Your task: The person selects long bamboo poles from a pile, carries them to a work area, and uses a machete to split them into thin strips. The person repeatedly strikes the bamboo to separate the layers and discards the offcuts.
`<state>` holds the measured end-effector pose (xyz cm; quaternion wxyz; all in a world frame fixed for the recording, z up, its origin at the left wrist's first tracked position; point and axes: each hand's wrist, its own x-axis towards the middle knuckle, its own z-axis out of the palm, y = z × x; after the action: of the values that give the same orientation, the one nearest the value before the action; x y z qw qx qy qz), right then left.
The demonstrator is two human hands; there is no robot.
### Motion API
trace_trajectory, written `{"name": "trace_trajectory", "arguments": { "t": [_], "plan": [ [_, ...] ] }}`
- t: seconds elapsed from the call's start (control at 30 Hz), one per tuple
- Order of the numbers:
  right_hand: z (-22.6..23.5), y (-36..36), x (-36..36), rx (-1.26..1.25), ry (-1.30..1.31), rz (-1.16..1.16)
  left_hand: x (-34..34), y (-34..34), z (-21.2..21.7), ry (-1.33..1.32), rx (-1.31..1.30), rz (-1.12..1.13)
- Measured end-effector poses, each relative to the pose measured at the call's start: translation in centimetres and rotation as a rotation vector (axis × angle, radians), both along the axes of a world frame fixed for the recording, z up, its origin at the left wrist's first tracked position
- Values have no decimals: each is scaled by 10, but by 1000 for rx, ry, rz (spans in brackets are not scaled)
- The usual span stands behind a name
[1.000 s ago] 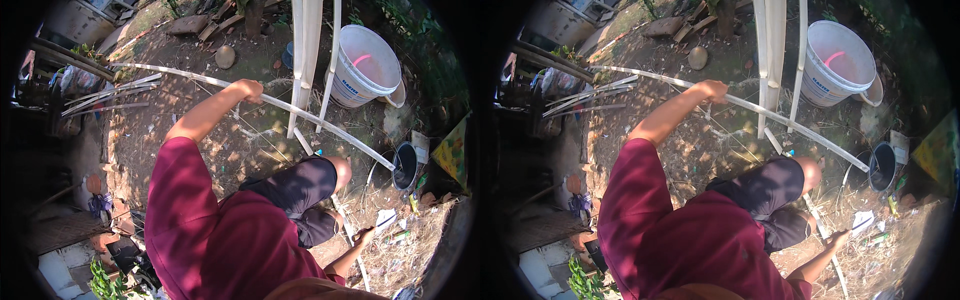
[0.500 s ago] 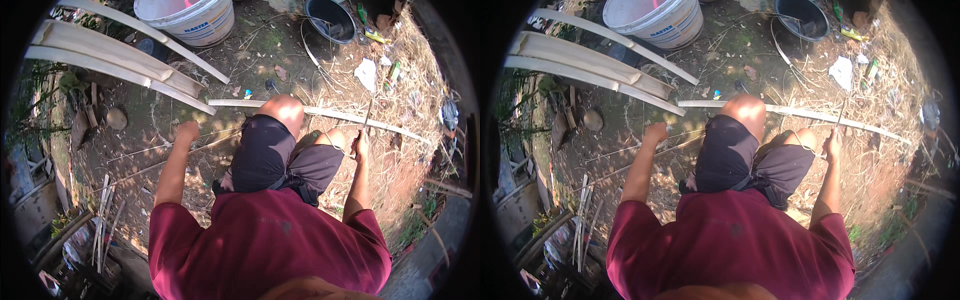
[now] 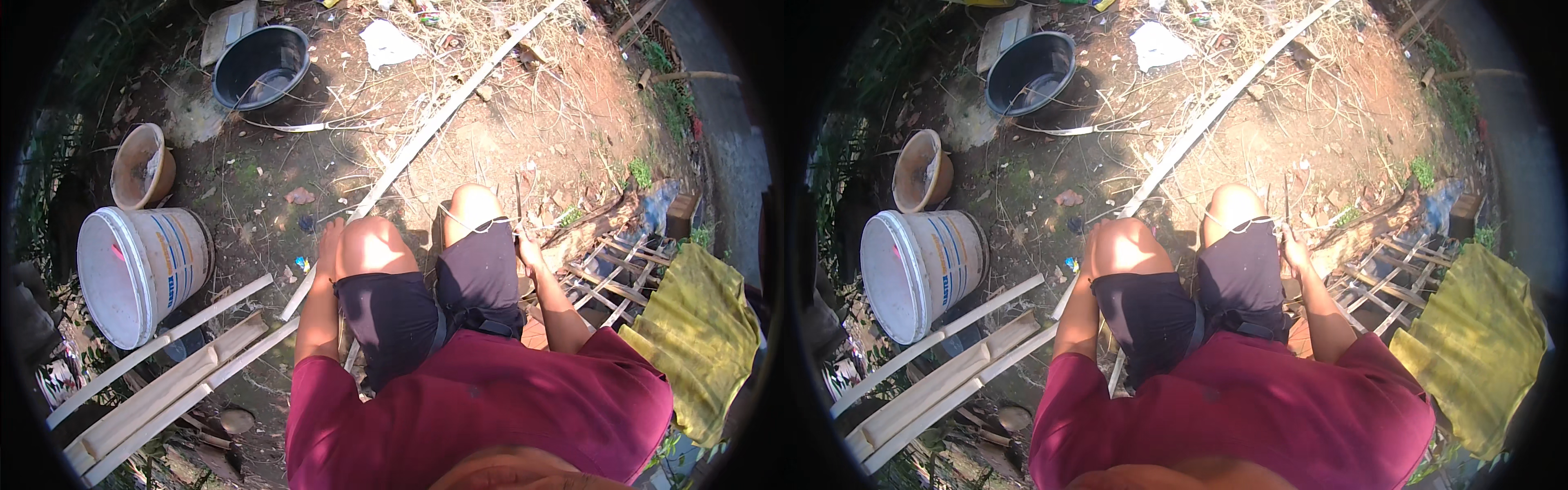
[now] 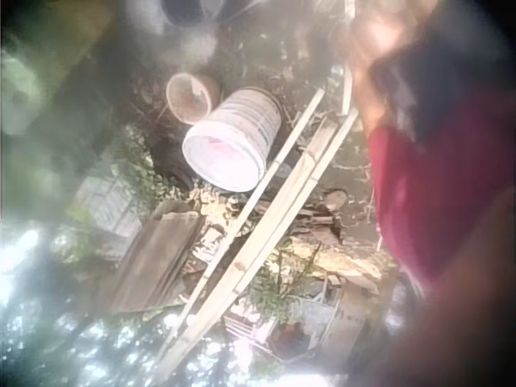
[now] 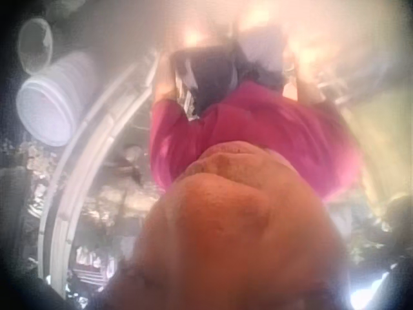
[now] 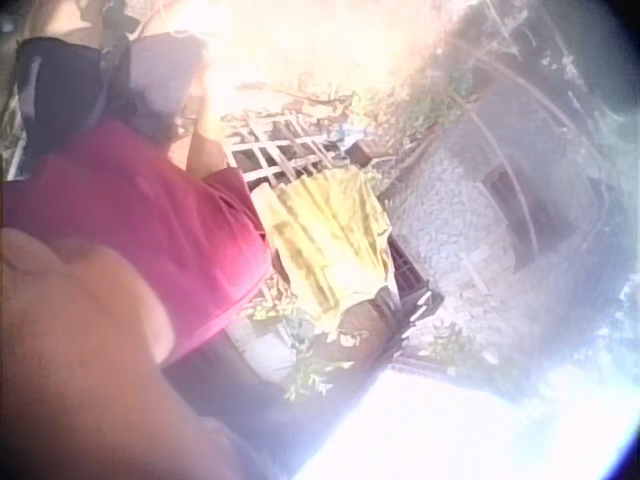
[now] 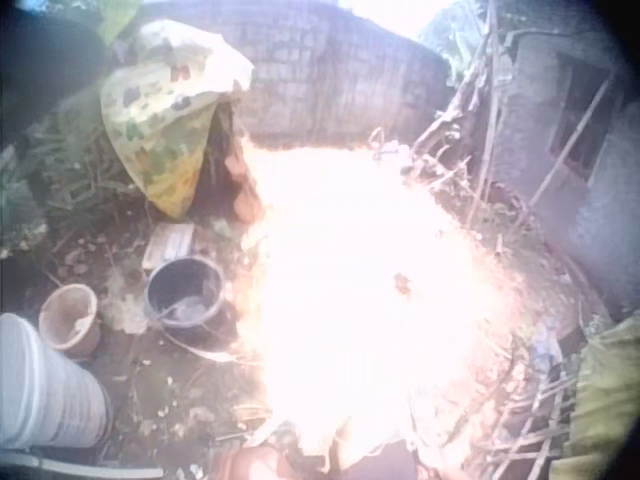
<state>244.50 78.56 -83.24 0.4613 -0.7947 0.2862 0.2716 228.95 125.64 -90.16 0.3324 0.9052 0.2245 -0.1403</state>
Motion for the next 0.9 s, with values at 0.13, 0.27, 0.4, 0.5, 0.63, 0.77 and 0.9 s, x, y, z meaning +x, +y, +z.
{"name": "trace_trajectory", "arguments": {
  "t": [0.13,0.27,0.4,0.5,0.63,0.77,0.9],
  "plan": [
    [-14,-3,5,110,-133,-112,18,20,15,-21,-189,200],
    [-3,21,44,288,-105,-132,3,13,22,-162,-92,53],
    [29,57,75,427,-159,-16,-23,-8,-7,-105,26,-151],
    [48,72,83,458,-112,23,-31,-10,-12,-38,109,-145],
    [41,67,95,504,-136,-3,-30,3,-4,-60,123,-109],
    [28,85,129,654,-185,-94,-21,10,49,-459,-39,164],
    [40,102,191,742,-274,-213,0,-1,181,-320,-26,401]
  ]
}}
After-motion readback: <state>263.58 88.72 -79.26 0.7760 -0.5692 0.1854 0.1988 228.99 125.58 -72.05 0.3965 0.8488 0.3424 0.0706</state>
